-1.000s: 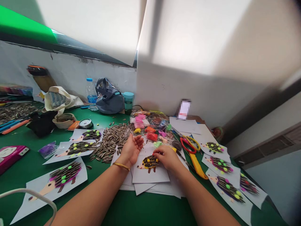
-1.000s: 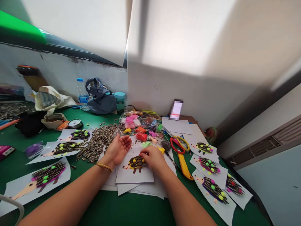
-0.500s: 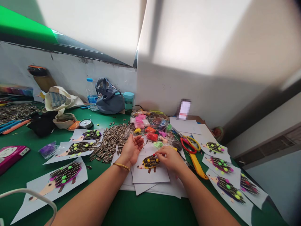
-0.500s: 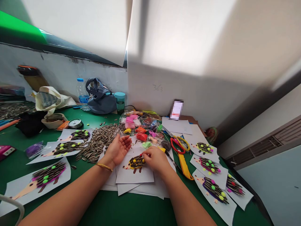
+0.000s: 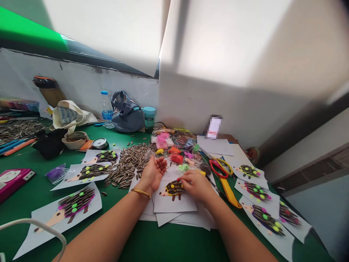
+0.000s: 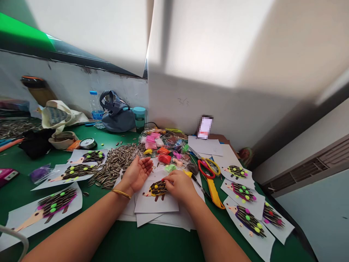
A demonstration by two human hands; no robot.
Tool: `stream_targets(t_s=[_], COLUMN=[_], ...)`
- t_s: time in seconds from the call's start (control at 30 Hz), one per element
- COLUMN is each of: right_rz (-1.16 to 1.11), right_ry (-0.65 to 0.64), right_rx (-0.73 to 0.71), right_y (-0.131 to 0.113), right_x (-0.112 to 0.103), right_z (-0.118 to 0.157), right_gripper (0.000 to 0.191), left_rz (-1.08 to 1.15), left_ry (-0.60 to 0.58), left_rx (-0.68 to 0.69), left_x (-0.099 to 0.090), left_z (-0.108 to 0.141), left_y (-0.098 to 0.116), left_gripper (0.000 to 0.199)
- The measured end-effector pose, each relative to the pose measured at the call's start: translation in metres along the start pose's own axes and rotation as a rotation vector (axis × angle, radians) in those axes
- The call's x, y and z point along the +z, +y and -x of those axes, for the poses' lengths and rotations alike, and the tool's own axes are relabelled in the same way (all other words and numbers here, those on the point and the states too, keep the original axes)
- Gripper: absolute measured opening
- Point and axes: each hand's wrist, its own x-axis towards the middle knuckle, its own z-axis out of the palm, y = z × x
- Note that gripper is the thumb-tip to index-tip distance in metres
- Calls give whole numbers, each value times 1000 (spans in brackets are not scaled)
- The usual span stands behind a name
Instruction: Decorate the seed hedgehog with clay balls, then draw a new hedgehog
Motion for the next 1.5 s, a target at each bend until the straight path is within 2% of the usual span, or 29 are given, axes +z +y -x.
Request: stream_targets(t_s=[0.3,0.53,0.9,1.5], right_rz=[108,160,65,-10], right_ry=[53,40,-3,-46], right_rx=[-91,-143,-53,-45], right_y=[-4,-7,-3,-1], right_x=[-2,0,-4,-2], right_z=[4,5,5,3], right_gripper=[24,26,27,26], left_rz=[-1,2,5,5], left_ry=[5,-4,5,-3], left_rx=[-2,3,-4,-2], left_x=[0,-1,0,-1], left_z=[0,0,0,0], left_y=[0,0,1,0], left_gripper=[46,45,45,45])
